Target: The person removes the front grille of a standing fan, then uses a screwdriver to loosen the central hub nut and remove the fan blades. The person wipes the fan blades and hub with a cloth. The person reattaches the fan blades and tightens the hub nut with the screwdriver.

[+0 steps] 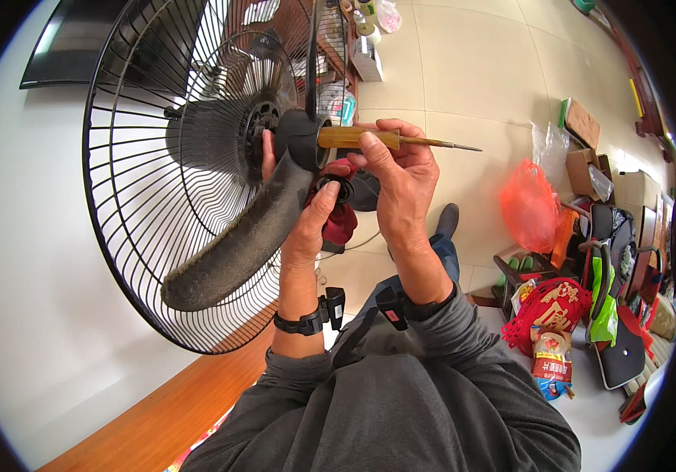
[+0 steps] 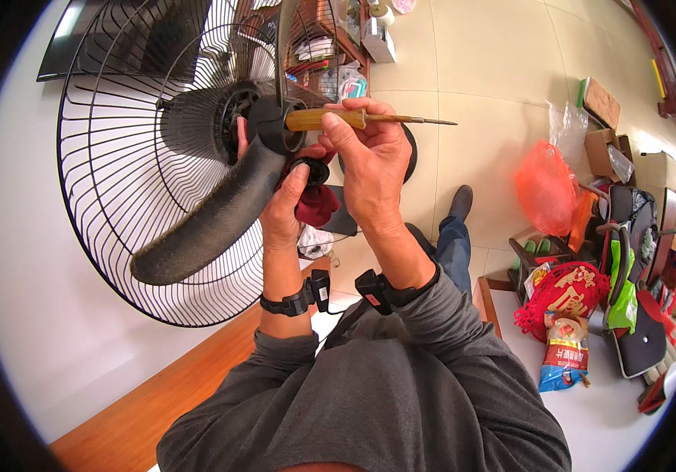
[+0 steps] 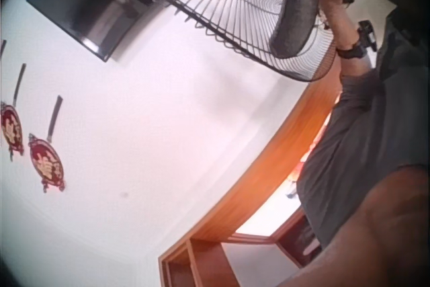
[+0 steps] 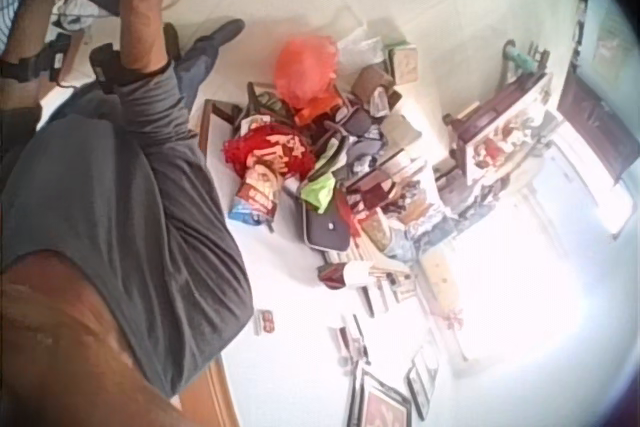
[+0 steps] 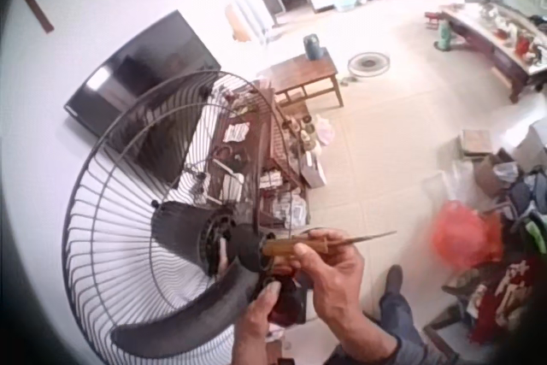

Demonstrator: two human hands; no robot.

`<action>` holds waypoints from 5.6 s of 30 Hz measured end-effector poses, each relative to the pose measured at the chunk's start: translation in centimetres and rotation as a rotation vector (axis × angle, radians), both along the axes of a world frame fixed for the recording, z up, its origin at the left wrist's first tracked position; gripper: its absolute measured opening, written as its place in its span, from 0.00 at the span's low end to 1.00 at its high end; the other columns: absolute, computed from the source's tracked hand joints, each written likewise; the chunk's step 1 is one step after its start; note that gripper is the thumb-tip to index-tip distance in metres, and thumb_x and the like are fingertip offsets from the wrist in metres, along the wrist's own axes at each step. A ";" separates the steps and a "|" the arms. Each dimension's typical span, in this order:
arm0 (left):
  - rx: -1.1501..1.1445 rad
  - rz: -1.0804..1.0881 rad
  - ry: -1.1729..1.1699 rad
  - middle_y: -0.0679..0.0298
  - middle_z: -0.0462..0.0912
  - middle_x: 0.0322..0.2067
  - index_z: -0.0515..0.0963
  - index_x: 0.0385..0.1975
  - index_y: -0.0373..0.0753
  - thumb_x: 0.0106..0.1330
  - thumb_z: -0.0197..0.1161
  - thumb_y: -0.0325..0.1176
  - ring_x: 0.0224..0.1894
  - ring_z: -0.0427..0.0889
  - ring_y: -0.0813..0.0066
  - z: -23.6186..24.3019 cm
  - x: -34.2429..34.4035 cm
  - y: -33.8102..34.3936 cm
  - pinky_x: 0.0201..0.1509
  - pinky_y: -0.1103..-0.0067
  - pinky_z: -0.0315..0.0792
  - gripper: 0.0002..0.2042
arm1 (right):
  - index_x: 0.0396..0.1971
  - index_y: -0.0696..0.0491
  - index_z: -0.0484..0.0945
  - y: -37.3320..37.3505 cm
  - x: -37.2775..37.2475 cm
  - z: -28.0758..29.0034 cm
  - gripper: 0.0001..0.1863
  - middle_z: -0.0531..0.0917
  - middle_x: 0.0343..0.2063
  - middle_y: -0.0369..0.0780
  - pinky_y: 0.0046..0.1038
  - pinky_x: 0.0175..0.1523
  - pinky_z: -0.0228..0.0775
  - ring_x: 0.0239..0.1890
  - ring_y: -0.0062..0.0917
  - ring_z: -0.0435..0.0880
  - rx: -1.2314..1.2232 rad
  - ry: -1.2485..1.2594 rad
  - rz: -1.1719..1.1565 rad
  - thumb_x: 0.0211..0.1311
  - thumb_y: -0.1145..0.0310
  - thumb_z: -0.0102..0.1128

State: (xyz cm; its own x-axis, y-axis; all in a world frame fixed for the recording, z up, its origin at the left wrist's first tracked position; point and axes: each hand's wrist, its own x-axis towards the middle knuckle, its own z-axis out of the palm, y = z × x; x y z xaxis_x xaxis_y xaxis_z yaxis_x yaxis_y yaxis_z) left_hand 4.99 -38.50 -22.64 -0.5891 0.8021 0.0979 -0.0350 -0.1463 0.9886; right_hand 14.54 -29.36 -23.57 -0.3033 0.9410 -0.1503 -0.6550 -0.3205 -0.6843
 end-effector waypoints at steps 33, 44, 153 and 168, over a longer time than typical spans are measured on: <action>-0.155 -0.175 0.015 0.56 0.88 0.46 0.77 0.57 0.32 0.69 0.61 0.28 0.51 0.87 0.68 0.3 -0.8 -0.7 0.61 0.72 0.79 0.17 | 0.52 0.60 0.78 -3.0 1.8 -2.3 0.12 0.88 0.46 0.42 0.28 0.50 0.86 0.46 0.25 0.88 0.004 0.126 -0.203 0.72 0.79 0.66; -0.191 -0.109 0.085 0.55 0.89 0.46 0.78 0.57 0.30 0.68 0.60 0.31 0.48 0.85 0.71 0.6 -0.7 -0.9 0.58 0.75 0.78 0.20 | 0.52 0.59 0.80 -1.4 2.6 -2.4 0.12 0.87 0.44 0.44 0.29 0.50 0.88 0.44 0.29 0.90 -0.094 0.060 -0.500 0.75 0.71 0.66; -0.185 -0.038 -0.015 0.53 0.88 0.49 0.82 0.53 0.27 0.69 0.61 0.36 0.51 0.87 0.65 -1.0 -1.7 -1.0 0.64 0.70 0.78 0.20 | 0.76 0.55 0.58 -1.3 4.1 -7.1 0.31 0.80 0.64 0.48 0.36 0.61 0.81 0.65 0.35 0.82 0.039 0.274 0.314 0.78 0.71 0.55; -0.122 -0.014 -0.126 0.57 0.88 0.47 0.78 0.59 0.33 0.68 0.61 0.32 0.48 0.87 0.70 -0.6 -0.6 -0.5 0.59 0.74 0.80 0.21 | 0.53 0.58 0.75 -2.7 0.4 -2.2 0.11 0.86 0.47 0.43 0.24 0.48 0.83 0.48 0.23 0.88 0.141 -0.004 -0.016 0.75 0.76 0.61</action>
